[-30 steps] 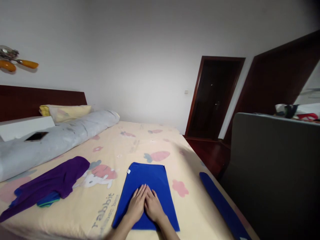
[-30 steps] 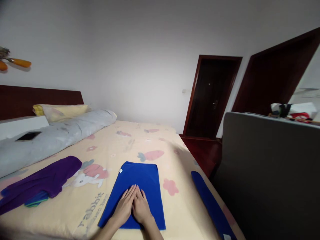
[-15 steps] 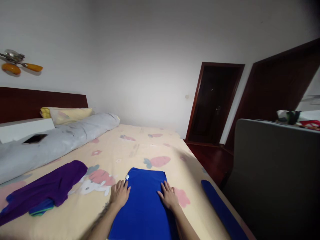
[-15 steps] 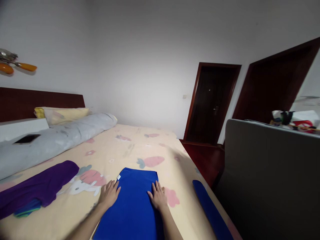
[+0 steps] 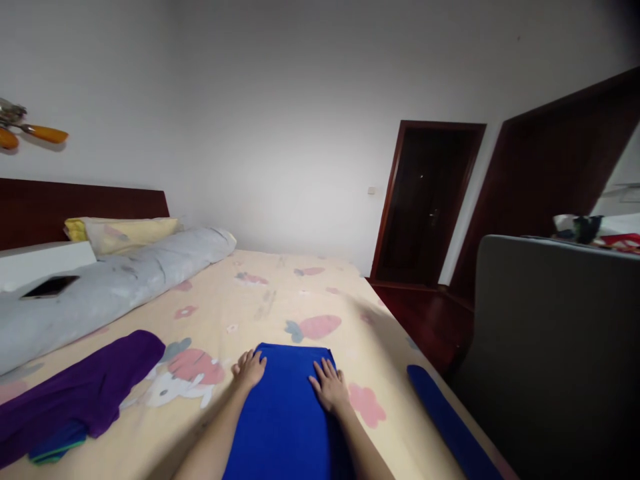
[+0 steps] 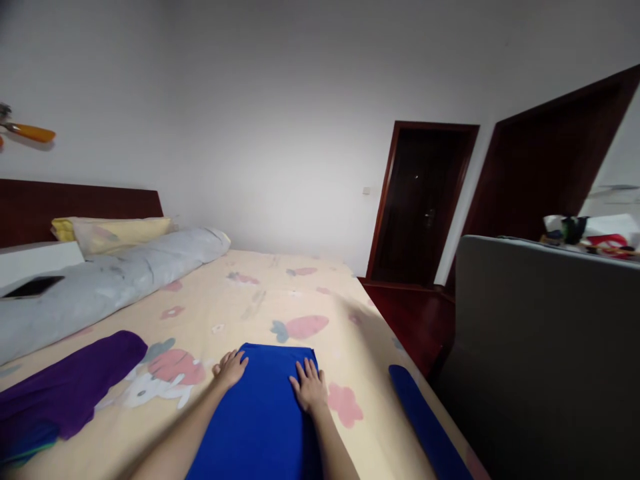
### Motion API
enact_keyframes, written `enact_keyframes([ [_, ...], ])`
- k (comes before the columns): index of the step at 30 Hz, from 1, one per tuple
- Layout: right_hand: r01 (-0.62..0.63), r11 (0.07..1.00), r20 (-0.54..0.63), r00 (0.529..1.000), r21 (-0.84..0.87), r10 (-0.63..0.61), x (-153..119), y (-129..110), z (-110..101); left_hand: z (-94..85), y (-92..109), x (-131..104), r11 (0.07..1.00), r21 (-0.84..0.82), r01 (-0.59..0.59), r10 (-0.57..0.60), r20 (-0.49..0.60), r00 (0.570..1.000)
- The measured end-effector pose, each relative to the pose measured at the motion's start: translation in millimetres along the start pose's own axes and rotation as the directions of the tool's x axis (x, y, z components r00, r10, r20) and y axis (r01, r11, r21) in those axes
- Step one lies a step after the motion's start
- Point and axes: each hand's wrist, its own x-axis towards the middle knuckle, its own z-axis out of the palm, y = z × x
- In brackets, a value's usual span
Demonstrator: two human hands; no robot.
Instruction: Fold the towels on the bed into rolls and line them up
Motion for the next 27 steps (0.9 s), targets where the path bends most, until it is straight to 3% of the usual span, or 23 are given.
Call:
enact_keyframes([
  [6,-0.062,0.998,0.0,0.998,-0.027,0.062,2,11,-1,0.1,5,15,0.997,-0.031,-0.071,0.071,-0.003,0.997],
  [12,-0.078,0.997,0.017,0.997,-0.025,0.078,10,11,-1,8.1,5,-4,0.999,0.038,-0.018,0.021,-0.066,0.998],
  [14,-0.092,0.996,0.024,0.995,-0.013,0.092,16,11,-1,11.0,7,-12,0.991,0.071,-0.117,0.123,-0.078,0.989],
  [18,-0.124,0.992,0.03,0.992,0.019,0.124,23,15,2,14.9,11,-18,0.947,0.096,-0.307,0.306,0.023,0.952],
  [23,-0.223,0.973,0.025,0.975,0.068,0.221,27,29,4,13.2,3,-10,0.983,0.084,-0.161,0.161,0.007,0.987],
  [27,-0.203,0.975,0.002,0.979,0.089,0.203,29,36,4,10.0,-7,-5,0.991,0.071,-0.117,0.118,-0.016,0.993],
])
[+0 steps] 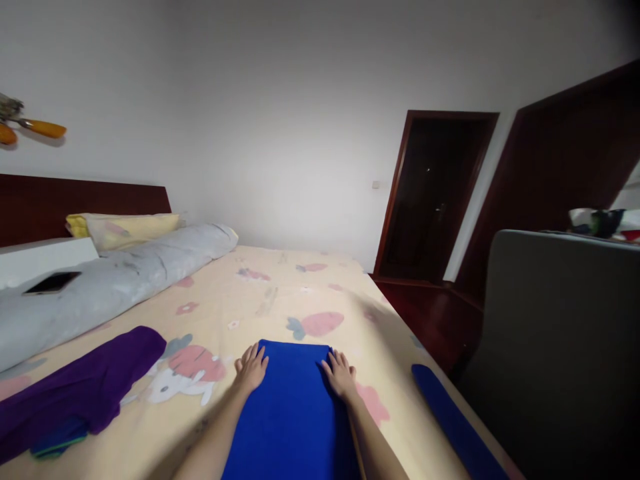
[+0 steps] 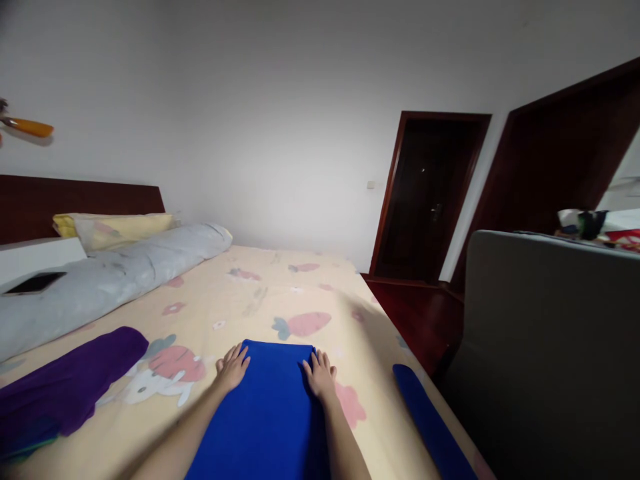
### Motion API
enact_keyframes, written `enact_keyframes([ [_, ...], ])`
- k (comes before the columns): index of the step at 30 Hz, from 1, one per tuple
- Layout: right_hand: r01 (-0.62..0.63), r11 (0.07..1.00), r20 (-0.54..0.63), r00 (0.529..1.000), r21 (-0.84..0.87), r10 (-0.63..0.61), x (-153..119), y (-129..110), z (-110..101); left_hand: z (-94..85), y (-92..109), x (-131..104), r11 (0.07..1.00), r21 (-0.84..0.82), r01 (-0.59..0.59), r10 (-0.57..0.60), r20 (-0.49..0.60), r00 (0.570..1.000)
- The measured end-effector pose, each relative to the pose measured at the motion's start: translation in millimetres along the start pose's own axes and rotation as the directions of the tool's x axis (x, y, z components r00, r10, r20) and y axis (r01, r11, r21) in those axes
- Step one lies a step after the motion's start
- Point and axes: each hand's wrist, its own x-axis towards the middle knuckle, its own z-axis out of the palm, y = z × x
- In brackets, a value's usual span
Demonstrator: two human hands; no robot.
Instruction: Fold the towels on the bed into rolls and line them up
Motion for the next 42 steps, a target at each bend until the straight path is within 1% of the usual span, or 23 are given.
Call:
enact_keyframes([
  [3,0.032,0.999,-0.032,0.999,-0.009,-0.033,0,1,-1,-0.7,-4,-1,0.999,0.004,-0.032,0.032,-0.012,0.999],
  [6,0.057,0.998,-0.037,0.998,-0.029,-0.058,-3,2,-3,-0.2,-4,-4,0.999,0.002,-0.052,0.052,-0.022,0.998],
  [14,0.083,0.993,0.013,0.997,-0.083,-0.082,-5,2,-5,-2.2,-8,-5,0.998,-0.043,-0.052,0.049,-0.079,0.996],
  [20,0.07,0.993,0.039,0.997,-0.096,-0.066,-7,3,-3,-3.7,-5,0,0.996,-0.077,-0.045,0.041,-0.052,0.998],
  [24,0.071,0.991,0.015,0.997,-0.112,-0.07,-8,3,-6,-5.4,-2,-1,0.995,-0.09,-0.05,0.044,-0.065,0.997],
  [30,0.087,0.986,-0.038,0.995,-0.144,-0.094,-4,-4,-17,-11.8,-3,1,0.995,-0.092,-0.029,0.019,-0.107,0.994],
  [35,0.084,0.985,-0.024,0.996,-0.15,-0.089,2,-6,-17,-12.2,-2,5,0.998,-0.066,-0.016,0.01,-0.093,0.996],
  [38,0.067,0.987,0.012,0.998,-0.147,-0.066,3,-2,-13,-10.5,-6,2,0.999,-0.037,-0.008,0.006,-0.044,0.999],
  [40,0.046,0.988,0.016,0.999,-0.149,-0.044,1,-2,-12,-8.6,-6,-2,1.0,-0.019,0.005,-0.006,-0.007,1.0],
  [41,0.042,0.988,0.006,0.999,-0.15,-0.042,0,-5,-11,-7.2,-4,-4,1.0,-0.005,0.012,-0.013,-0.012,1.0],
  [42,0.05,0.987,-0.01,0.999,-0.151,-0.052,-2,-11,-10,-5.1,0,-6,1.0,0.016,0.01,-0.01,-0.04,0.999],
])
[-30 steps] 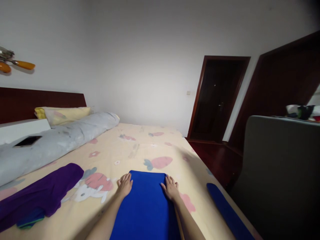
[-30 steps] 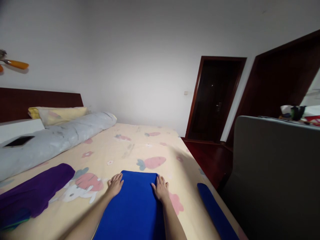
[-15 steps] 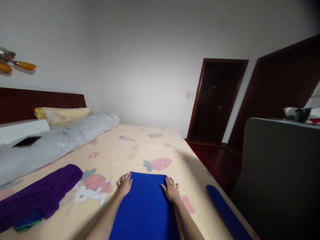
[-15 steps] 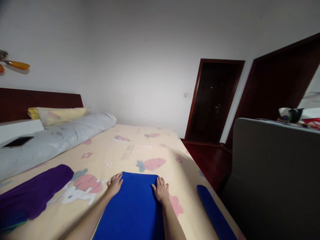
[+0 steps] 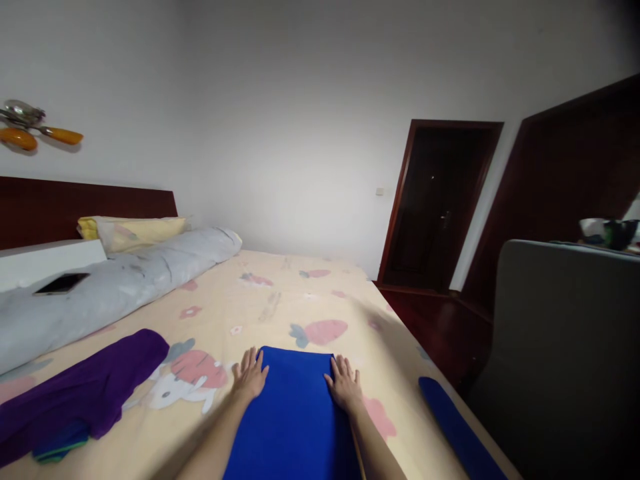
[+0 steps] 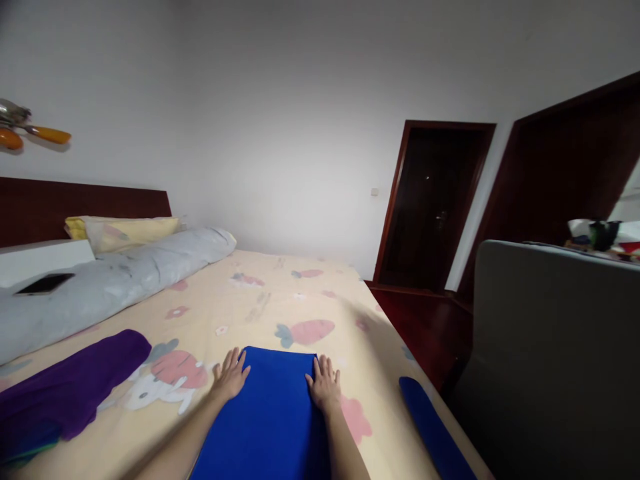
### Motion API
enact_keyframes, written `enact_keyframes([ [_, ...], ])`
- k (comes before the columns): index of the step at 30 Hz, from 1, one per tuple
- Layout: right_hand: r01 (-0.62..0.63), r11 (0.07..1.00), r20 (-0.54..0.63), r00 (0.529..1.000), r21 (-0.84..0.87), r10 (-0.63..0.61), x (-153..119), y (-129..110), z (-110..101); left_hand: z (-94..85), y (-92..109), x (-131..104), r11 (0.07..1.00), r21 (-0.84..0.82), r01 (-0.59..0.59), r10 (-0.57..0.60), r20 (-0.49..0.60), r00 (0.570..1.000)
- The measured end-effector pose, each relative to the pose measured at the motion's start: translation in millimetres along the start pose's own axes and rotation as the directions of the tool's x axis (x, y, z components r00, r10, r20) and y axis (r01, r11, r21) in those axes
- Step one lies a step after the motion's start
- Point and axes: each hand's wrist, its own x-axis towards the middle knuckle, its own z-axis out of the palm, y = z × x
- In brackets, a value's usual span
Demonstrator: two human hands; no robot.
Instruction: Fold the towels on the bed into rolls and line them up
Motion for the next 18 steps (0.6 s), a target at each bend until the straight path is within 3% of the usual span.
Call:
enact_keyframes([
  [2,0.061,0.998,-0.033,0.998,0.006,-0.061,-4,-19,1,5.5,15,-5,0.997,0.052,-0.064,0.068,-0.088,0.994],
  [4,0.17,0.985,-0.034,0.985,0.025,-0.169,-8,-44,4,12.8,36,-9,0.974,0.088,-0.209,0.22,-0.137,0.966],
  [6,0.267,0.962,-0.007,0.964,0.051,-0.267,-12,-65,9,19.9,55,-11,0.944,0.069,-0.322,0.328,-0.087,0.941],
  [8,0.296,0.953,0.017,0.954,0.067,-0.298,-14,-74,13,23.6,63,-11,0.947,0.039,-0.32,0.32,-0.019,0.947],
  [10,0.241,0.968,0.026,0.97,0.066,-0.243,-13,-66,15,21.9,55,-9,0.967,0.032,-0.253,0.253,0.019,0.967],
  [15,0.056,0.998,0.047,0.997,0.031,-0.058,-5,-6,4,0.4,-5,0,0.997,0.066,-0.028,0.028,0.007,1.0],
  [18,0.011,1.0,0.04,0.999,-0.004,-0.011,-6,9,-5,-10.8,-25,-1,0.996,0.088,0.026,-0.023,-0.027,0.999],
])
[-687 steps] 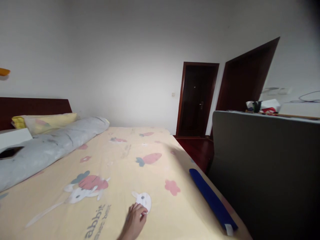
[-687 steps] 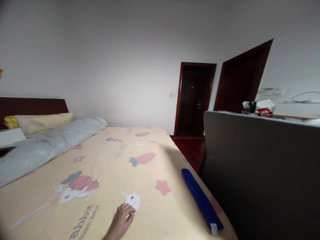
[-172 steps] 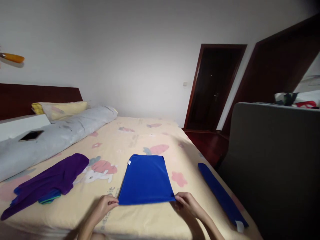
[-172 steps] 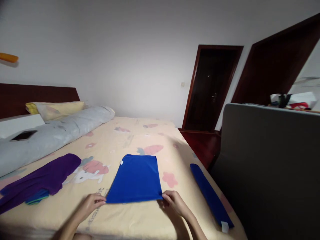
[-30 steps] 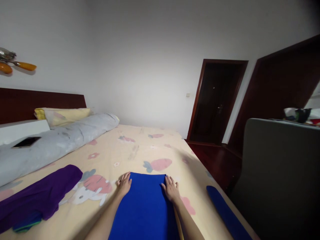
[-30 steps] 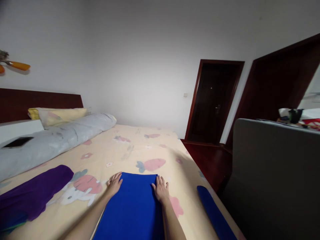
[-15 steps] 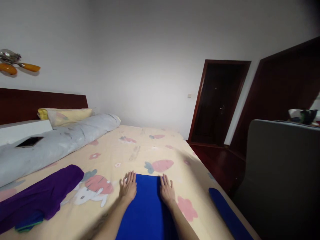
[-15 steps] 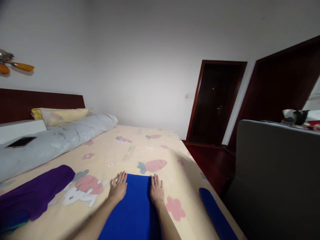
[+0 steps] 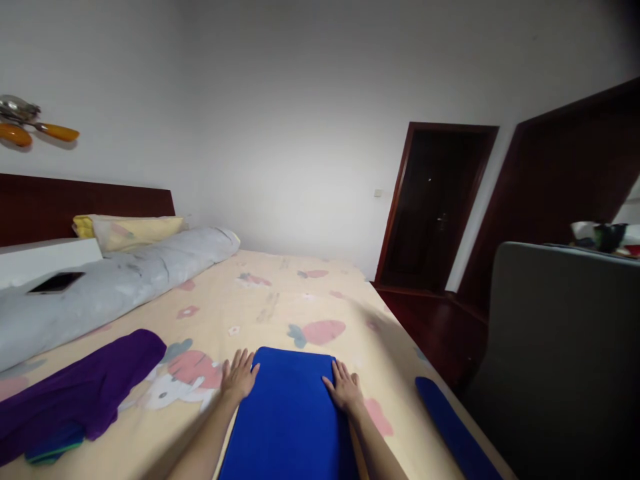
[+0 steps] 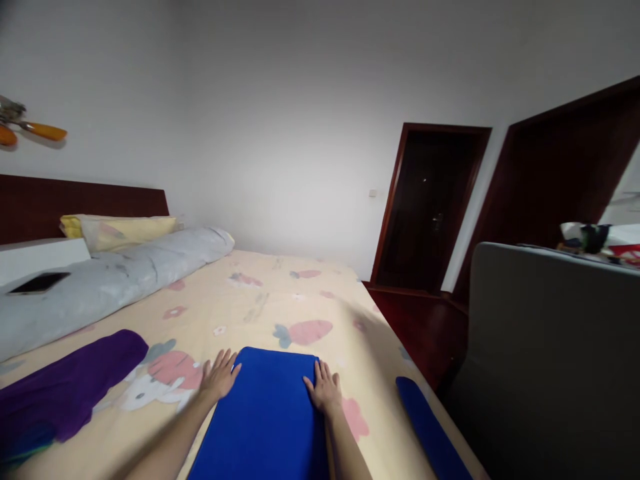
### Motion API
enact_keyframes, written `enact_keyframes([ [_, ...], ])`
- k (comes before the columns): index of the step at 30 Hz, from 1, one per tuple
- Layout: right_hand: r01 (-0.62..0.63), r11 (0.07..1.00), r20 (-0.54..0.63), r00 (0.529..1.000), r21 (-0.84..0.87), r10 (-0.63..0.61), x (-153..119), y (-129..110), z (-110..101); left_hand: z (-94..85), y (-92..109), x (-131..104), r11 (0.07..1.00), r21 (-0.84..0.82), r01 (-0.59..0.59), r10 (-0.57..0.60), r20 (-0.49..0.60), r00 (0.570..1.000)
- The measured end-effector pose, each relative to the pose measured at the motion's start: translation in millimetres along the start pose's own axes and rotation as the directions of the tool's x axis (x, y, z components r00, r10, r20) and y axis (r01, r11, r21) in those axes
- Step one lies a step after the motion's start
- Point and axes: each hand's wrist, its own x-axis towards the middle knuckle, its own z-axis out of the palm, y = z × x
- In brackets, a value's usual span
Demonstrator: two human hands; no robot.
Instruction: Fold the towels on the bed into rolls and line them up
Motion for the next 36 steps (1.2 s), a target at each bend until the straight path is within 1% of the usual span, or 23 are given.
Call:
enact_keyframes([
  [2,-0.016,0.999,-0.051,0.999,-0.03,0.014,-8,-9,-3,-1.8,4,-8,1.0,0.016,-0.002,0.004,-0.102,0.995],
  [4,0.038,0.999,-0.095,0.995,-0.034,-0.041,-23,-29,0,1.7,21,-23,0.999,0.011,-0.041,0.043,-0.2,0.979],
  [5,0.091,0.996,-0.1,0.991,-0.019,-0.093,-32,-42,3,5.6,33,-34,0.996,-0.001,-0.09,0.087,-0.214,0.973],
  [8,0.276,0.958,-0.052,0.961,0.08,-0.273,-66,-74,18,23.4,68,-72,0.95,-0.057,-0.306,0.297,-0.127,0.947],
  [10,0.37,0.919,-0.033,0.929,0.137,-0.369,-85,-86,26,35.6,82,-98,0.91,-0.1,-0.402,0.398,-0.057,0.916],
  [11,0.398,0.905,-0.028,0.917,0.152,-0.398,-93,-87,29,40.1,83,-109,0.9,-0.119,-0.42,0.418,-0.042,0.907],
  [12,0.409,0.899,-0.027,0.912,0.158,-0.41,-99,-85,30,42.9,81,-118,0.895,-0.134,-0.425,0.424,-0.037,0.905],
  [14,0.385,0.911,-0.03,0.922,0.148,-0.385,-108,-73,29,43.3,66,-131,0.902,-0.151,-0.405,0.403,-0.046,0.914],
  [17,0.289,0.95,-0.048,0.957,0.117,-0.285,-115,-40,25,35.2,28,-144,0.93,-0.143,-0.339,0.334,-0.057,0.941],
  [20,0.176,0.982,-0.069,0.983,0.066,-0.171,-124,-5,30,28.2,-8,-156,0.972,-0.087,-0.217,0.213,-0.049,0.976],
  [22,0.093,0.996,-0.118,0.989,0.015,-0.091,-132,6,41,28.9,-18,-165,0.99,-0.032,-0.134,0.13,-0.1,0.986],
  [23,0.076,0.997,-0.169,0.983,-0.007,-0.076,-136,5,50,31.4,-16,-170,0.991,-0.009,-0.133,0.13,-0.154,0.98],
  [24,0.088,0.996,-0.239,0.967,-0.025,-0.091,-139,0,60,35.5,-10,-174,0.986,0.013,-0.169,0.167,-0.224,0.96],
  [25,0.128,0.991,-0.321,0.938,-0.042,-0.135,-142,-9,72,41.3,-1,-177,0.972,0.038,-0.232,0.232,-0.3,0.925],
  [26,0.195,0.979,-0.407,0.89,-0.062,-0.203,-144,-19,85,48.9,10,-179,0.949,0.071,-0.307,0.311,-0.374,0.874],
  [28,0.349,0.927,-0.55,0.752,-0.136,-0.363,-145,-41,110,68.1,33,-181,0.888,0.15,-0.435,0.449,-0.488,0.748],
  [29,0.415,0.891,-0.588,0.68,-0.184,-0.438,-144,-49,121,78.4,41,-180,0.862,0.186,-0.472,0.493,-0.523,0.695],
  [30,0.464,0.856,-0.604,0.621,-0.23,-0.499,-144,-53,131,88.0,45,-180,0.84,0.212,-0.499,0.526,-0.539,0.658],
  [31,0.494,0.828,-0.605,0.583,-0.266,-0.542,-143,-53,139,96.0,44,-179,0.821,0.228,-0.524,0.556,-0.533,0.638],
  [32,0.501,0.817,-0.602,0.57,-0.284,-0.559,-144,-48,144,101.4,39,-180,0.806,0.234,-0.544,0.578,-0.511,0.636],
  [33,0.484,0.829,-0.602,0.584,-0.28,-0.545,-145,-40,148,103.6,29,-181,0.799,0.23,-0.555,0.59,-0.477,0.652],
  [34,0.447,0.857,-0.608,0.614,-0.258,-0.503,-148,-29,150,102.5,15,-183,0.803,0.217,-0.556,0.589,-0.437,0.68],
  [36,0.347,0.918,-0.626,0.677,-0.192,-0.387,-157,-2,150,91.3,-17,-190,0.827,0.185,-0.531,0.559,-0.369,0.742],
])
